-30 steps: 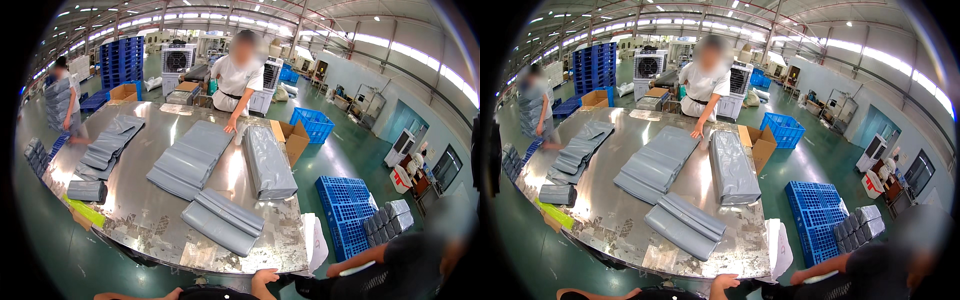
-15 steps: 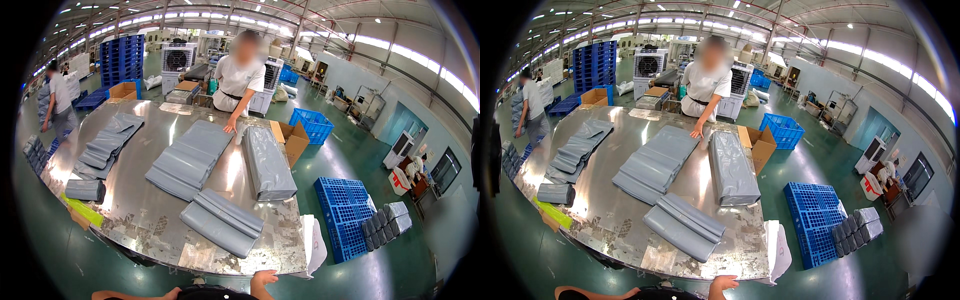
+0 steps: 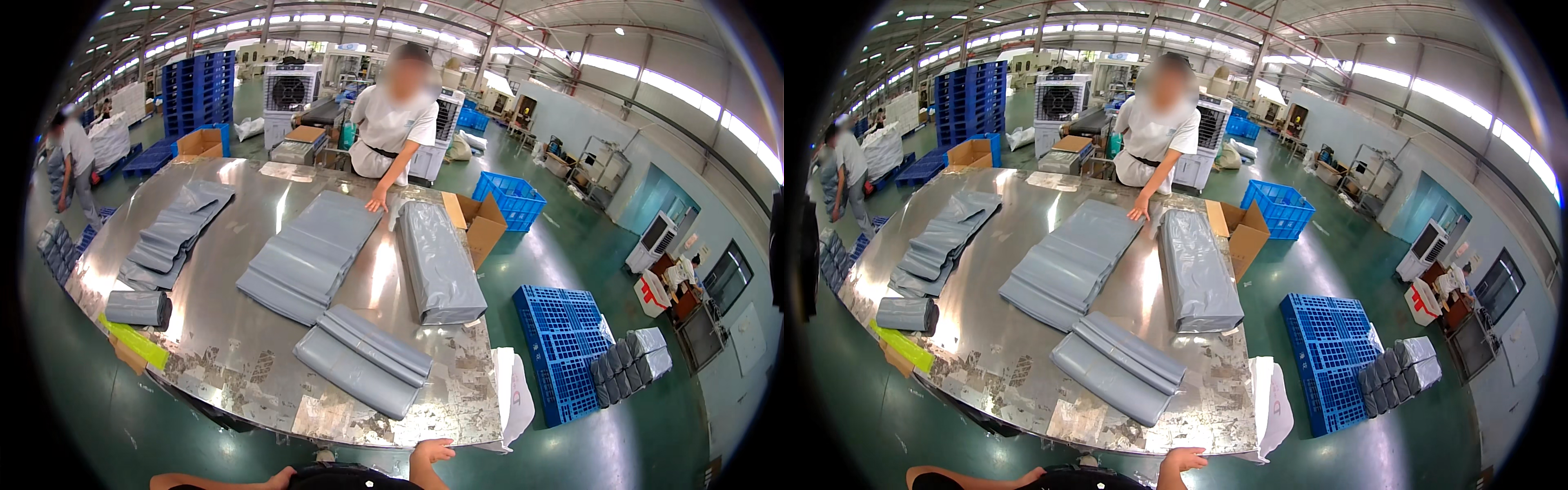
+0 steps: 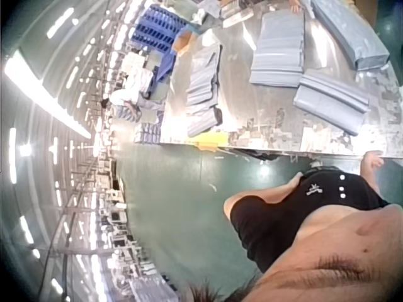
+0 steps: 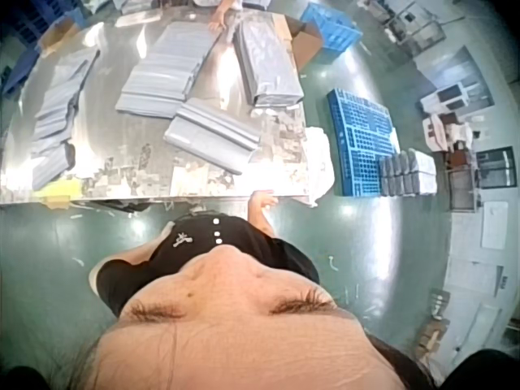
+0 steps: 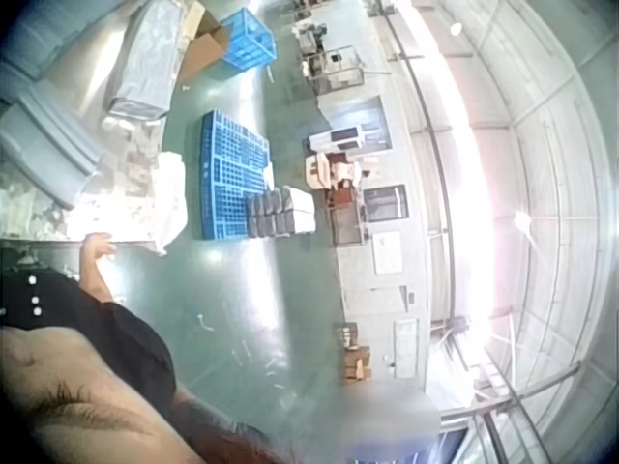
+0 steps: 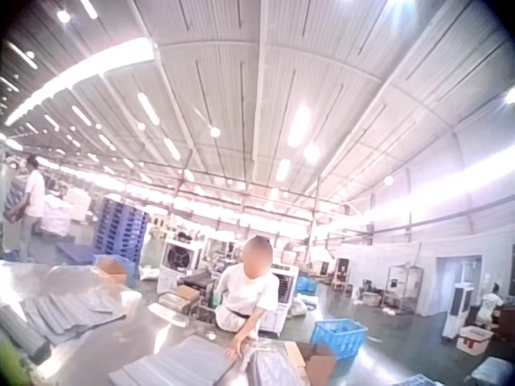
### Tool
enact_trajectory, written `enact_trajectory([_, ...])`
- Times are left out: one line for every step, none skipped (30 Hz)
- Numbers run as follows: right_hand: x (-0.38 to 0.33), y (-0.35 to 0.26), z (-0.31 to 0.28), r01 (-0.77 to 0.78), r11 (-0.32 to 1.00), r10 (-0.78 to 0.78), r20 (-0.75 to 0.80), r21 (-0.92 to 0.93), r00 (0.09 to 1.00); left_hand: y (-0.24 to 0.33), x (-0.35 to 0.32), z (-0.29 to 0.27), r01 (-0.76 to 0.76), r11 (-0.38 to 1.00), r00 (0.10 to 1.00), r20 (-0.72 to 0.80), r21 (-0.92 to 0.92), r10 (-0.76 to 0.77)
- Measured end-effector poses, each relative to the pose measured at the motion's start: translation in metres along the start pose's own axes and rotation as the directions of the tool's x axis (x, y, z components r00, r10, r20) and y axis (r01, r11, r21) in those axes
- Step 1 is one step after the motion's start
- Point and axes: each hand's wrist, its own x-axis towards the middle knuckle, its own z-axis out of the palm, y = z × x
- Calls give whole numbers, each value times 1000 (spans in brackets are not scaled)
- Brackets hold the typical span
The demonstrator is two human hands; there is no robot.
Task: The person places packages of tissue paper into gray poly mailers on a metal table, folds the mailers closed, and stacks them. Another person works alongside, performing similar packaging actions.
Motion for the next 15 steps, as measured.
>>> enact_trajectory([2,1,1,-4,1000,4,0,-6,1000,0,0,0,1,1000,1000,3,1,-1])
enact_trajectory([5,2,3,-7,1000,7,0,-11,1000,1,0,-1,-1,1000,1000,2,1,1])
enact_trajectory([5,2,3,-10,1000,10,3,-20,1000,0,0,-1,1,1000,1000,2,0,-1])
enact_trajectory([5,3,3,-8,1000,8,13,-16,1000,-2,0,-1,-1,1000,1000,1,0,1])
enact_trajectory([4,3,3,-5,1000,5,24,-13,1000,-2,0,-1,1,1000,1000,1,-3,-1])
enact_trajectory([4,3,2,-2,1000,3,35,-11,999,-3,0,-2,2,1000,1000,-3,-6,-2])
enact_trajectory([3,3,1,6,1000,-6,37,1,999,-5,0,-3,6,1000,1000,-2,-6,-6])
enact_trajectory([2,3,0,14,1000,-14,41,12,999,-6,0,-3,7,1000,1000,-5,-8,-7])
enact_trajectory([3,5,1,20,999,-21,41,26,999,-6,0,-4,7,1000,1000,-4,-9,-7])
enact_trajectory([4,6,2,22,1000,-23,37,22,999,-6,0,-3,8,1000,1000,-1,-5,-8])
enact_trajectory([6,6,4,24,1000,-25,33,19,999,-6,-1,-4,8,1000,1000,-2,-5,-8])
enact_trajectory([6,6,4,28,1000,-28,30,14,999,-7,-1,-4,6,1000,1000,-4,-6,-6])
enact_trajectory([6,6,4,24,1000,-24,22,15,999,-7,-1,-4,8,1000,1000,-5,-8,-8])
enact_trajectory([6,6,5,19,1000,-19,14,17,1000,-8,-1,-5,10,1000,1000,-5,-8,-10])
enact_trajectory([5,4,5,16,1000,-16,7,17,1000,-8,-1,-5,10,1000,1000,-5,-10,-10])
